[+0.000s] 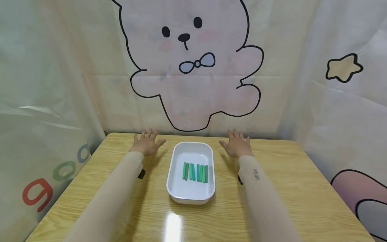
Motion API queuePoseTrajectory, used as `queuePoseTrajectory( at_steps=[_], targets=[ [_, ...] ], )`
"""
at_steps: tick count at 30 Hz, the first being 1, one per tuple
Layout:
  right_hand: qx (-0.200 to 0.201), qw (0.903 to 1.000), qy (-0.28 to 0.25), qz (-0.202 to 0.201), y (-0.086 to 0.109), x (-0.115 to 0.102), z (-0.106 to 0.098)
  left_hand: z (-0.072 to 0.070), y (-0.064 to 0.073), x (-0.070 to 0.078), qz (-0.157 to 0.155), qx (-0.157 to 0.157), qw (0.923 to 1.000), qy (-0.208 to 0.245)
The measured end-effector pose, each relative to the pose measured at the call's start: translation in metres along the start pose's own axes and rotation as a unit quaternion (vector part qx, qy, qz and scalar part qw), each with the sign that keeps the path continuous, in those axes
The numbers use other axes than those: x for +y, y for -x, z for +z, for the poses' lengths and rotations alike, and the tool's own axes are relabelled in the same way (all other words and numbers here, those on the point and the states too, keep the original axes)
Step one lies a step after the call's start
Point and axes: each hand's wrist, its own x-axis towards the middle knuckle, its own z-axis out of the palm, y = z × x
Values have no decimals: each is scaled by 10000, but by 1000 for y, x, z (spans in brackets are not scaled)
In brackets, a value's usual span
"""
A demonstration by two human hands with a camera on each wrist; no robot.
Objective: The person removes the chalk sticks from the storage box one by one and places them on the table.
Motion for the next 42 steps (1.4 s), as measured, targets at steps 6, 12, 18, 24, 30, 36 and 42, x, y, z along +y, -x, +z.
queuePoseTrajectory(
  at_steps=[6, 12, 18, 24, 30, 36, 42],
  targets=[
    [17, 9999, -15, -119, 1, 1, -4, -2, 1, 0, 187, 61, 9998, -30],
    [144, 9993, -4, -337, 1, -4, -13, -12, -3, -2, 363, 209, 9991, 102],
    [272, 9980, -147, -546, 1, -8, -19, -19, -1, -1, 546, 228, 9978, 282],
    [299, 9962, -277, -769, 9, -15, -18, -17, 5, 2, 714, 317, 9959, 454],
    [270, 9946, -190, -983, 18, -26, -17, -13, 14, 9, 755, 235, 9947, 654],
    [290, 9935, -153, -1090, 25, -34, -14, -10, 23, 19, 841, 157, 9927, 854],
    [347, 9906, -199, -1307, 32, -37, -10, -6, 31, 27, 981, 165, 9903, 972]
  ],
)
